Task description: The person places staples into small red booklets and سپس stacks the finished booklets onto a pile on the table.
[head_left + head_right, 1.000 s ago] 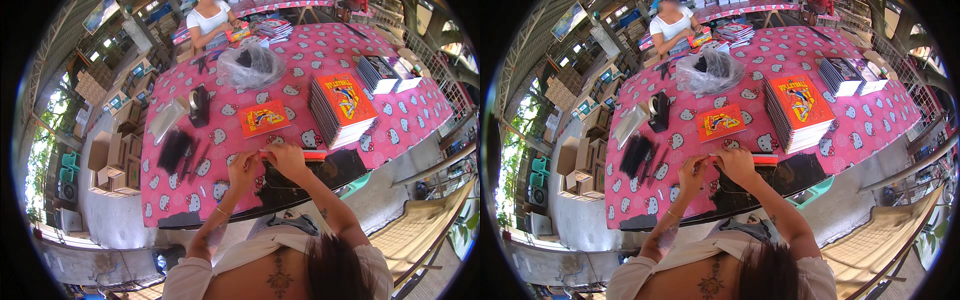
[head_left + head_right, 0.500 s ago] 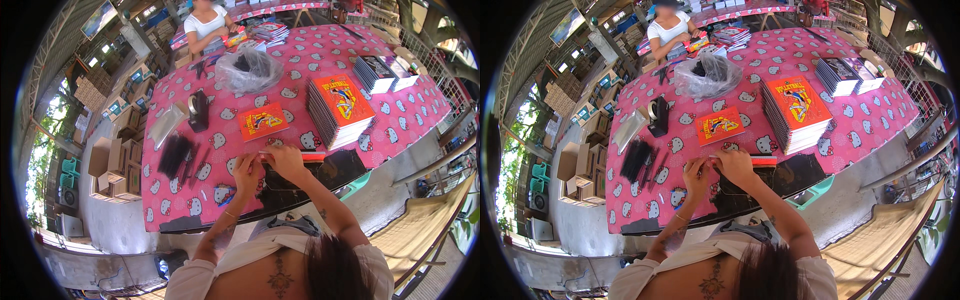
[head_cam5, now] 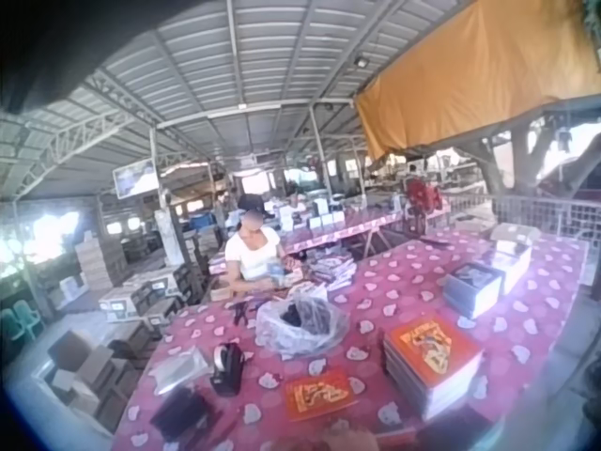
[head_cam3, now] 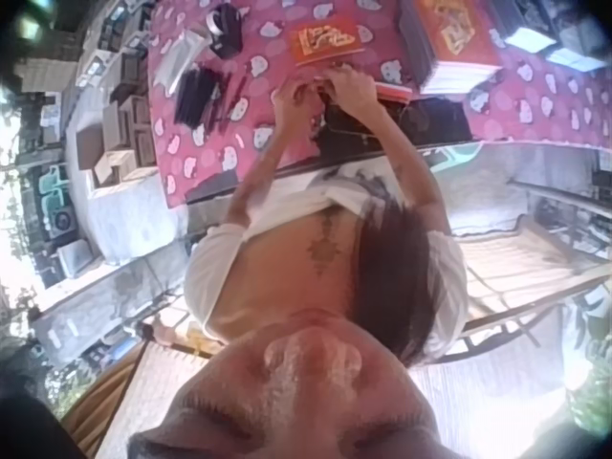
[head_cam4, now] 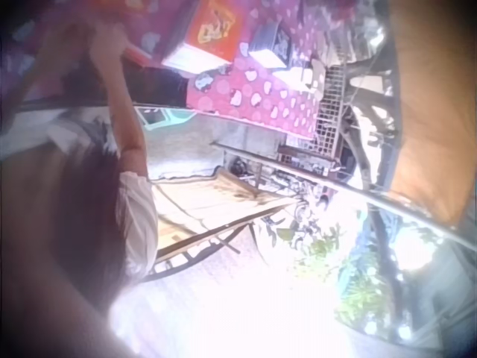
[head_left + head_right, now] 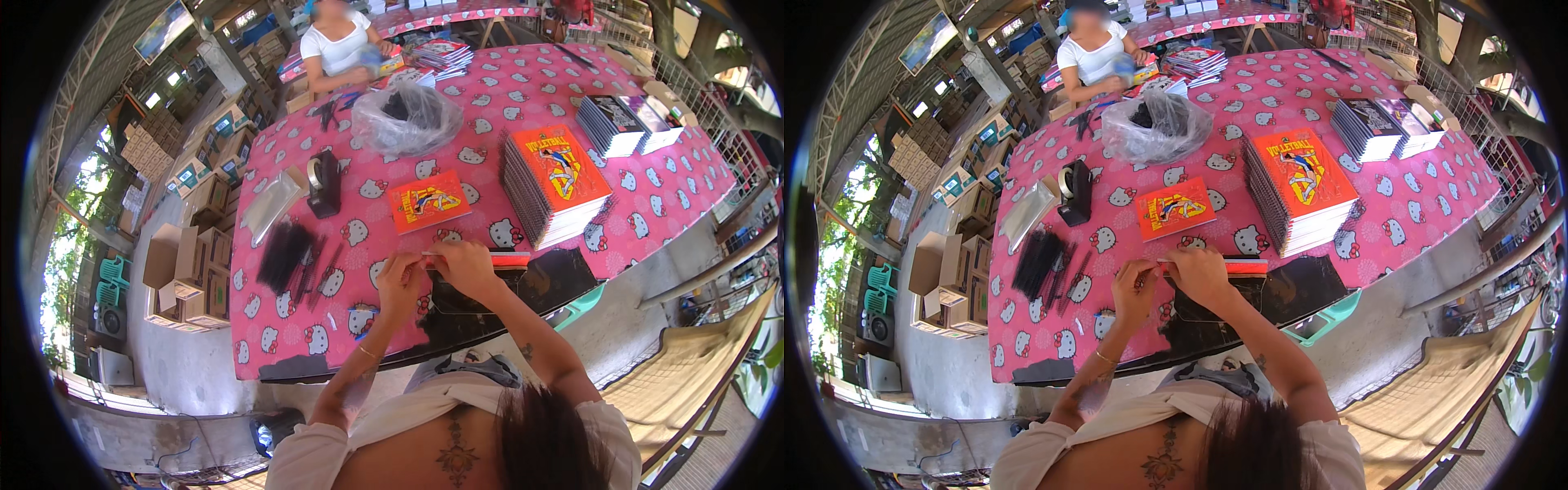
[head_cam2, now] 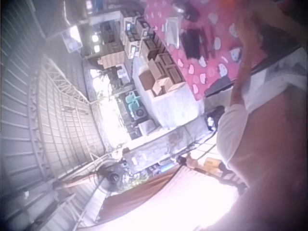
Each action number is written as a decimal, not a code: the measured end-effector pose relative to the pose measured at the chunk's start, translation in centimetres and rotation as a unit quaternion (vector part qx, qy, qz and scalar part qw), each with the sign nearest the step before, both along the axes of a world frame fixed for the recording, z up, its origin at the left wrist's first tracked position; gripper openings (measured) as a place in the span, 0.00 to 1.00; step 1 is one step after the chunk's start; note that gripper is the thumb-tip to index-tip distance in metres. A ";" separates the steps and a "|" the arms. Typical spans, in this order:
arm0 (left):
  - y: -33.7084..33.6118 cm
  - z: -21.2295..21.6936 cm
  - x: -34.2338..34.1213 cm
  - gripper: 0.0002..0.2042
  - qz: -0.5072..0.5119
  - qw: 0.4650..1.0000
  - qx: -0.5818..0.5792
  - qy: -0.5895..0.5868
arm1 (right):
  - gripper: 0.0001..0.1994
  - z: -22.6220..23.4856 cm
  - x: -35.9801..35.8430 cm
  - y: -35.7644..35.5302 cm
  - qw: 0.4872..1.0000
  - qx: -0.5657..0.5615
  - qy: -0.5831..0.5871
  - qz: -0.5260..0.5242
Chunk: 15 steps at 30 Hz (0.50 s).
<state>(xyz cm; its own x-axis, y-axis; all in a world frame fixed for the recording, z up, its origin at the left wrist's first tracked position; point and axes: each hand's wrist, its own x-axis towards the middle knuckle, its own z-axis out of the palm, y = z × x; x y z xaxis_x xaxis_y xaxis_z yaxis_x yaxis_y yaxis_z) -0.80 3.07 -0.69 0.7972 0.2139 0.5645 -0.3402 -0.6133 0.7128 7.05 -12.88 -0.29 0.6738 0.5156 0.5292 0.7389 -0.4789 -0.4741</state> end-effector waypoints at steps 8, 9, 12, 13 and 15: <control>-0.8 -2.4 0.4 0.06 0.046 0.997 -0.059 -0.036 | 0.07 0.3 0.2 0.2 1.000 -0.009 0.018 0.005; -0.7 -2.3 0.3 0.06 0.057 0.997 -0.036 -0.024 | 0.07 0.4 0.2 0.1 1.000 -0.004 0.014 0.010; 0.0 -0.7 0.9 0.05 0.061 0.998 -0.014 0.031 | 0.07 0.8 0.1 0.0 0.999 -0.042 0.029 0.011; 0.6 -0.4 1.0 0.05 0.064 0.997 -0.016 0.029 | 0.07 0.7 0.2 0.0 0.999 -0.044 0.027 0.013; 1.9 0.2 0.9 0.07 -0.050 0.998 0.005 0.044 | 0.08 0.3 0.3 0.0 0.999 -0.015 0.025 0.017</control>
